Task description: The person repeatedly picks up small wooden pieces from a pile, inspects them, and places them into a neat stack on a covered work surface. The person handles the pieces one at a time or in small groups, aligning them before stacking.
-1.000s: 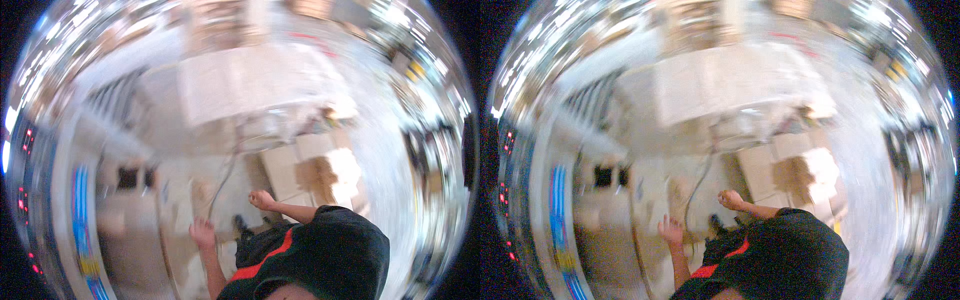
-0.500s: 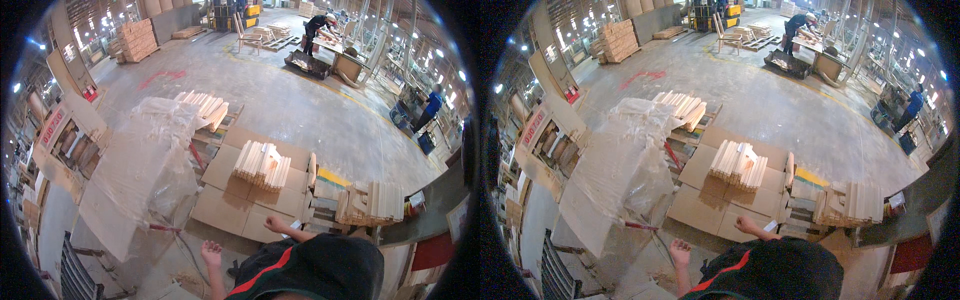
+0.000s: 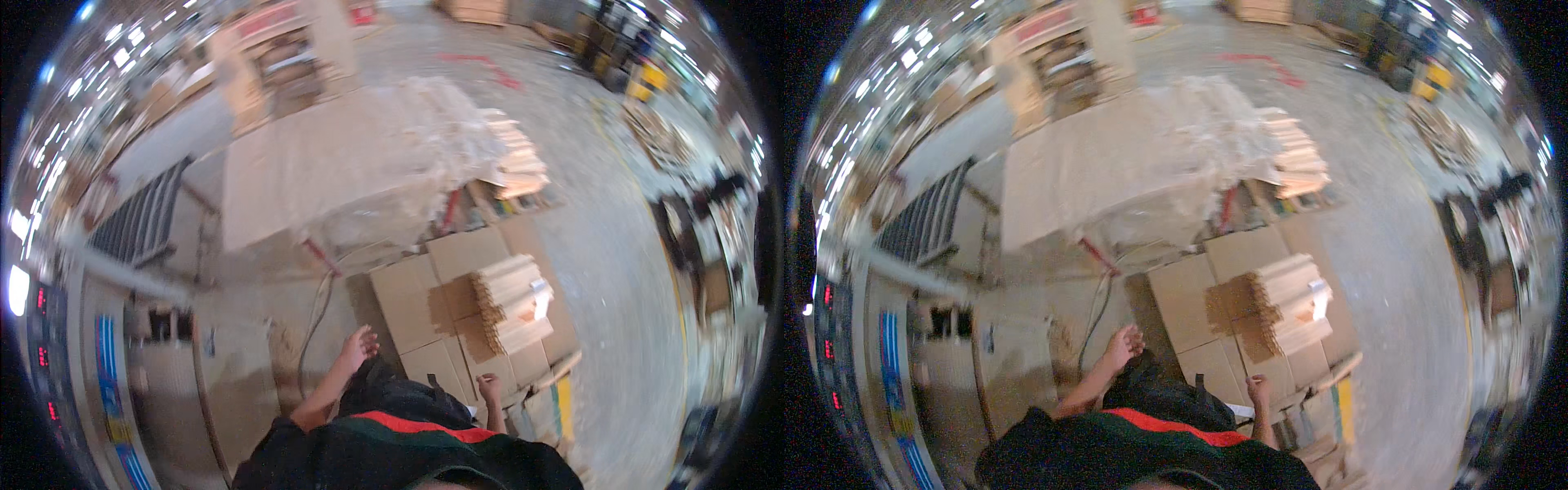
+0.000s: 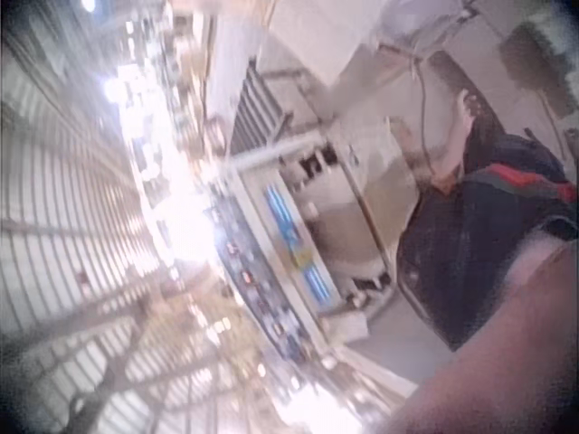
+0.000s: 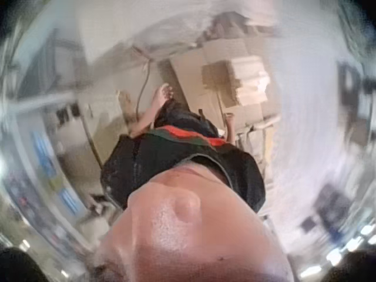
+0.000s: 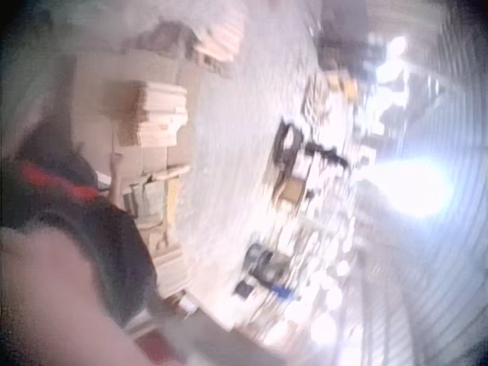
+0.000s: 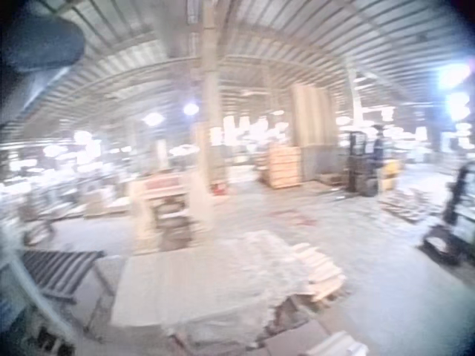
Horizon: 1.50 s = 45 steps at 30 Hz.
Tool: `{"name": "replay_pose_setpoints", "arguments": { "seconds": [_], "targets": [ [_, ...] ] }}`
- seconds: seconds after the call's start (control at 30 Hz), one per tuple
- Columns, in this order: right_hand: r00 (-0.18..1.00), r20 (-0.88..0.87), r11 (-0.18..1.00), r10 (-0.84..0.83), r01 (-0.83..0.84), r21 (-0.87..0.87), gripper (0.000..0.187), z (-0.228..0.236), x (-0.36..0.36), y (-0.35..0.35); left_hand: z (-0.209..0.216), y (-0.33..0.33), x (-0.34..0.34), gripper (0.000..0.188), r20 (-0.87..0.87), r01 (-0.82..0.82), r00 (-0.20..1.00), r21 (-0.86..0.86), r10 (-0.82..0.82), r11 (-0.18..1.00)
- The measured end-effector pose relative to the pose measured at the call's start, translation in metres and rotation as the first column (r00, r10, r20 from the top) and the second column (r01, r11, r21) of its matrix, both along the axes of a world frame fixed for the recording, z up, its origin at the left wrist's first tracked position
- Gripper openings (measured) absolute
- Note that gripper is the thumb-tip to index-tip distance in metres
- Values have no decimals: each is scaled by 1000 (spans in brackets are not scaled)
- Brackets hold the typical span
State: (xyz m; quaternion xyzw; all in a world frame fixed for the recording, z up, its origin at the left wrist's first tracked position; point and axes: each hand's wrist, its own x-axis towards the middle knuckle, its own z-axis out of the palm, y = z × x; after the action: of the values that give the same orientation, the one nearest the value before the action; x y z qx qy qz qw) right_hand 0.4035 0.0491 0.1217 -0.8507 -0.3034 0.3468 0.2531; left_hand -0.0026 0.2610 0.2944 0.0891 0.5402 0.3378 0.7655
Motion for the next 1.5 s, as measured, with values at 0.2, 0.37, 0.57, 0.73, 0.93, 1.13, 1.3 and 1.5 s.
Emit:
{"name": "replay_pose_setpoints", "arguments": {
  "seconds": [0.2, 0.37, 0.57, 0.73, 0.93, 1.13, 1.3, 1.5],
  "targets": [
    [975, -16, 975, 224, -223, 16, 25, 47, -5, 148, -15, 41, -74, 44, -14, -339, 940, 44, 340, 940],
    [838, 163, 820, 520, -544, 178, 23, 86, -75, 276, -78, 98, -147, 47, -86, -589, 807, -45, 584, 807],
    [831, 114, 810, 545, -557, 182, 28, 70, -145, 443, -75, 243, -220, 67, -140, -795, 606, -88, 783, 600],
    [860, 279, 850, 428, -488, 199, 61, 68, -214, 589, -107, 370, -308, 105, -517, -950, 145, 166, 843, 266],
    [891, 178, 885, 418, -444, 142, 73, 147, -275, 694, -62, 496, -323, 111, -991, -937, 63, -18, 118, 349],
    [743, 363, 749, 562, -643, 157, 76, 101, -267, 680, -55, 516, -314, 114, -997, -952, 38, -58, -73, 302],
    [755, 425, 745, 499, -624, 235, 78, 109, -307, 657, -66, 512, -310, 115, -993, -933, -9, -33, -116, 359],
    [784, 298, 810, 544, -583, 57, 62, 122, -251, 584, -93, 489, -317, 114, -996, -935, 21, -51, -90, 351]
  ]
}}
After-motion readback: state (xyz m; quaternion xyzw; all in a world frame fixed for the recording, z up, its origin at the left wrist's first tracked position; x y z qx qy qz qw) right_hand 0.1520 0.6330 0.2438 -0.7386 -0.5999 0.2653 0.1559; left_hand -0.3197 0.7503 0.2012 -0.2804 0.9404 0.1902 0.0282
